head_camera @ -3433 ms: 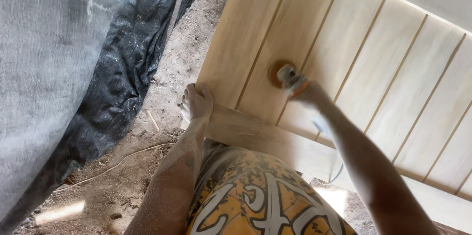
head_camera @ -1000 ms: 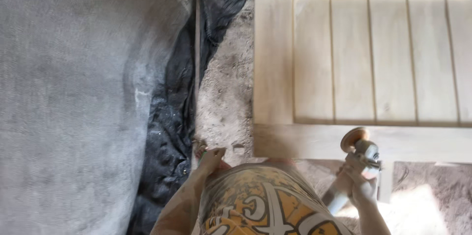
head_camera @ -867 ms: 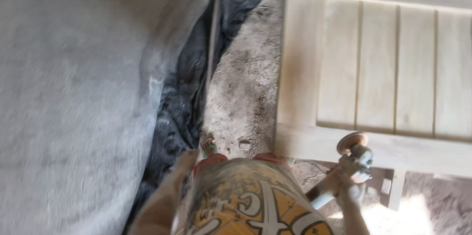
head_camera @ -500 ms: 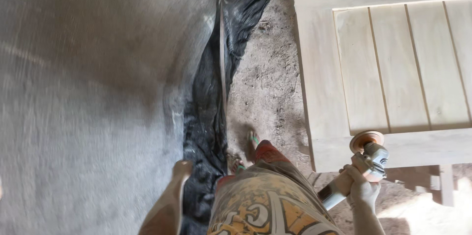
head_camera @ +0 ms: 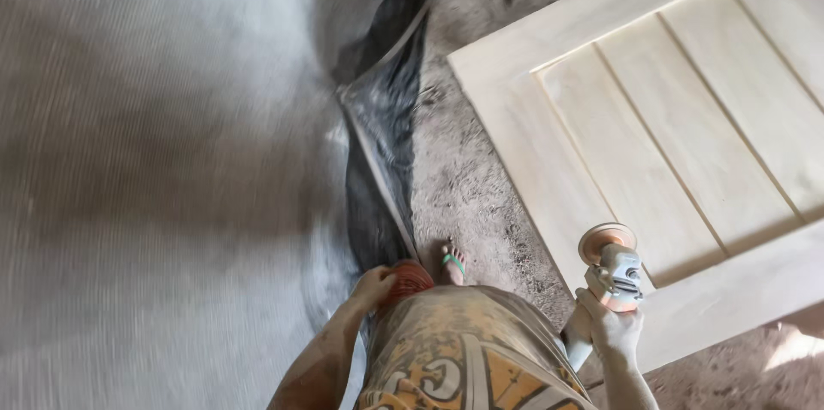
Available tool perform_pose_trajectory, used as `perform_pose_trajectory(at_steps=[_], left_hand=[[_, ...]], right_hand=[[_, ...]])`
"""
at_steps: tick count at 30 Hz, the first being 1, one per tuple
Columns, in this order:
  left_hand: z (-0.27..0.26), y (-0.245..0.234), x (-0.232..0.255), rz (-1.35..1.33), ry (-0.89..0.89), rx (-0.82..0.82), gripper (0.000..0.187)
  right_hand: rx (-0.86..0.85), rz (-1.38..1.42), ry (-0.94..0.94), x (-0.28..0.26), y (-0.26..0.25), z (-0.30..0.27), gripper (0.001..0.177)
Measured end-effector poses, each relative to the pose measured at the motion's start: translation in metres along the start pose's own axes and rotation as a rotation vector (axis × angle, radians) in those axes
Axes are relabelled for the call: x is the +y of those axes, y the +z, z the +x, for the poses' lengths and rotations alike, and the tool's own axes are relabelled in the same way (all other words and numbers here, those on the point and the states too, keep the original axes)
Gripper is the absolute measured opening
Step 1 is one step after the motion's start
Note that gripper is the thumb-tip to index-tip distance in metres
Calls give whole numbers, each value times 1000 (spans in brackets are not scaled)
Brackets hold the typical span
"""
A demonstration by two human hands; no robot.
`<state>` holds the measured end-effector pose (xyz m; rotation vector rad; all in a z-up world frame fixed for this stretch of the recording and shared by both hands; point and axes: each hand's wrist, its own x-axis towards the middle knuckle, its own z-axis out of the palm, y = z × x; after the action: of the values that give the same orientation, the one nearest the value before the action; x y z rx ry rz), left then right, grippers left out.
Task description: The person sands a wooden door panel using an angle grinder fitted with a sanding disc, moving the tool across the recessed panels and frame while steadying the wood with their hands.
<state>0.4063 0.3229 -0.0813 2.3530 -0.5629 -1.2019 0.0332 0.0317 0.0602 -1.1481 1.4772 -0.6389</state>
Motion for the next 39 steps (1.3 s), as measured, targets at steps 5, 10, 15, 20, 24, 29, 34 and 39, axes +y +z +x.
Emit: perform_pose_trajectory(at_steps=[5, 10, 15, 20, 24, 29, 34, 39], left_hand=[[18, -73, 13, 77, -59, -20, 41], [97, -111, 64, 273, 140, -107, 36], [223, -132, 146, 208, 470, -80, 27], [293, -145, 266, -179, 358, -412, 28], [291, -154, 354, -35, 775, -501, 17], [301, -150, 446, -3, 741, -787, 34], [324, -105, 497, 360, 962, -679, 50], [369, -59, 513, 415, 1203, -209, 60]], right_hand=[[204, -94, 155, -8, 8, -11, 39], [429, 6, 274, -14, 16, -6, 41], [528, 2, 308, -62, 34, 39, 34], [494, 24, 292, -119, 105, 107, 32], [404, -30, 185, -161, 180, 161, 38], [266, -209, 363, -186, 220, 196, 37], [336, -263, 489, -176, 197, 195, 39], [395, -133, 508, -153, 151, 177, 41]])
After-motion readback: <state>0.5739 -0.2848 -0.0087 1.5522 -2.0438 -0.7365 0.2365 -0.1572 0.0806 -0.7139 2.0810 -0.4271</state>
